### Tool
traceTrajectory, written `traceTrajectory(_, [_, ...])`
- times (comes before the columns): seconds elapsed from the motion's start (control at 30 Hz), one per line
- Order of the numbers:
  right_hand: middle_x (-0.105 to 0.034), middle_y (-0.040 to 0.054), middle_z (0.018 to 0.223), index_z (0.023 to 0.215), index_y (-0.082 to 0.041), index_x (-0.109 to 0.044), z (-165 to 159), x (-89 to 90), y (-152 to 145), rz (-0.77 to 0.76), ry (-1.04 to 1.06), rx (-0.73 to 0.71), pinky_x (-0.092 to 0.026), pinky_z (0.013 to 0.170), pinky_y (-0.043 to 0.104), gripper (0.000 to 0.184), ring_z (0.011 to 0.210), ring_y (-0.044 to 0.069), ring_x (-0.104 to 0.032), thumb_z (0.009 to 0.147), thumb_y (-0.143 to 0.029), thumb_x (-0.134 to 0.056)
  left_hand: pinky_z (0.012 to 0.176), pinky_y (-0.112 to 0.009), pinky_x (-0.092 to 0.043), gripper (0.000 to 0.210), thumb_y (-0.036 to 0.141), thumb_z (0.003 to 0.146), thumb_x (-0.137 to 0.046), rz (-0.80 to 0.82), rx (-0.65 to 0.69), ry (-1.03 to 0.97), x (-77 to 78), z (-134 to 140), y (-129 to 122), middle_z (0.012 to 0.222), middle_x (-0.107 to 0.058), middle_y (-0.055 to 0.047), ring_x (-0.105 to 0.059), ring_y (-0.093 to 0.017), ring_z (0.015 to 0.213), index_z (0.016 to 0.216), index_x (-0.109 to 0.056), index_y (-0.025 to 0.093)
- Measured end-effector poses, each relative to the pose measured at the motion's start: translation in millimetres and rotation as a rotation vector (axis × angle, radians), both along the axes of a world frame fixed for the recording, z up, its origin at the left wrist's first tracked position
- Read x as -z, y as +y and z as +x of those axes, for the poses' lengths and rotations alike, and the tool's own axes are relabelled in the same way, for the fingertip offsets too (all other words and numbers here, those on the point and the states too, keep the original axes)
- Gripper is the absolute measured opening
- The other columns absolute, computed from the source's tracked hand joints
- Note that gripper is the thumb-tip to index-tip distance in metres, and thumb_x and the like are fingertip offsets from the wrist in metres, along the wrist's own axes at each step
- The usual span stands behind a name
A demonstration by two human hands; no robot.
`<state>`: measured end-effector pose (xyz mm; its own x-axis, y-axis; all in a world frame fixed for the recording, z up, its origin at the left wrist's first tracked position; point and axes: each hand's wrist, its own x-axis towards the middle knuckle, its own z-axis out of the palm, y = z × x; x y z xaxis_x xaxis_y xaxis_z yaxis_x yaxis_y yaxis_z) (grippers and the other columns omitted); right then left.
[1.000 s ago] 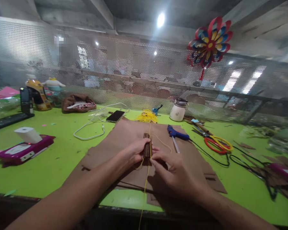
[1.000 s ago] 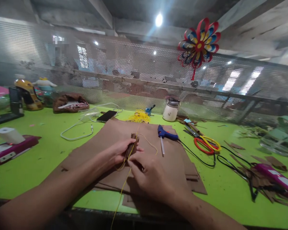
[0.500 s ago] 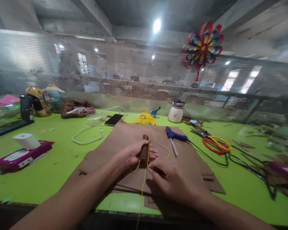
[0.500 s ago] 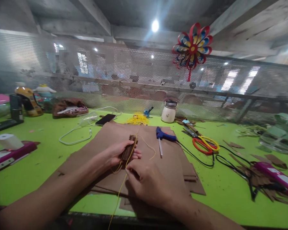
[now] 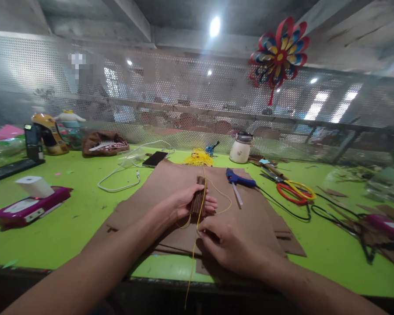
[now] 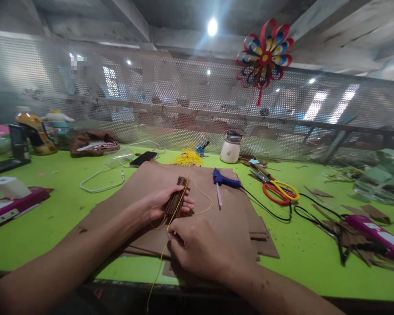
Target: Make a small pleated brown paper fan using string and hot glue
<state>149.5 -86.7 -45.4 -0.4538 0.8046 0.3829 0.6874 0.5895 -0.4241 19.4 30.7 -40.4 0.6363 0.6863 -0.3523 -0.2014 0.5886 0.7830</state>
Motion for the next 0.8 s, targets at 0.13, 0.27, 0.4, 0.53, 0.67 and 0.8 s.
traceTrajectory(0.13, [-0.049,-0.0031,0.059,0.065,-0.017,-0.05,-2.2,-0.9,0.4,-0.033,-0.068,-0.033,-0.023,0.052,0.021,0.016,0.053,0.008,-0.035,0.081,-0.014,-0.046,0.058,-0.025,-0.054,0.019,0.021,0.09,-0.033,0.076,-0.015,0.038,-8.1,-0.4,-2.7,0.074,-0.067,-0.016,-0.067,-0.019,0.064,0.085,-0.048,0.01])
traceTrajectory(0.27, [-0.042,-0.0049,0.054,0.061,-0.016,-0.045,-2.6,-3.7,-0.2,-0.057,-0.117,-0.043,-0.019,0.05,0.022,0.018,0.05,0.007,-0.028,0.079,-0.014,-0.048,0.056,-0.023,-0.053,0.02,0.021,0.09,-0.033,0.104,-0.037,0.012,-11.2,-2.1,-1.6,0.071,-0.067,-0.014,-0.067,-0.018,0.063,0.086,-0.049,0.01])
traceTrajectory(0.4, [-0.046,-0.004,0.056,0.063,-0.015,-0.05,-0.6,-6.9,-1.8,-0.14,-0.071,-0.077,-0.022,0.051,0.02,0.016,0.051,0.006,-0.032,0.078,-0.013,-0.047,0.052,-0.023,-0.052,0.019,0.022,0.09,-0.033,0.093,-0.055,0.038,-8.7,-3.0,1.9,0.067,-0.066,-0.012,-0.066,-0.017,0.059,0.088,-0.048,0.011])
traceTrajectory(0.53, [-0.049,-0.0036,0.057,0.069,-0.014,-0.057,0.8,-10.6,-1.7,-0.362,0.088,-0.116,-0.028,0.05,0.018,0.012,0.052,0.007,-0.039,0.077,-0.014,-0.048,0.052,-0.024,-0.053,0.017,0.021,0.089,-0.033,0.104,-0.086,0.066,-5.9,-2.8,4.3,0.064,-0.066,-0.011,-0.065,-0.017,0.055,0.088,-0.047,0.011])
traceTrajectory(0.67, [-0.045,-0.0048,0.054,0.067,-0.013,-0.057,1.2,-14.2,-0.3,-0.522,0.215,-0.092,-0.028,0.047,0.018,0.009,0.05,0.006,-0.037,0.074,-0.015,-0.05,0.052,-0.024,-0.053,0.017,0.021,0.09,-0.033,0.105,-0.102,0.047,-4.9,-3.3,5.6,0.064,-0.065,-0.01,-0.065,-0.016,0.055,0.087,-0.047,0.012])
traceTrajectory(0.8, [-0.043,-0.0056,0.053,0.064,-0.014,-0.055,2.3,-11.7,1.5,-0.498,0.186,-0.084,-0.027,0.046,0.017,0.01,0.05,0.006,-0.035,0.072,-0.013,-0.049,0.052,-0.023,-0.053,0.018,0.021,0.089,-0.034,0.086,-0.098,0.02,-5.8,-4.3,5.1,0.064,-0.065,-0.01,-0.064,-0.016,0.056,0.086,-0.048,0.011])
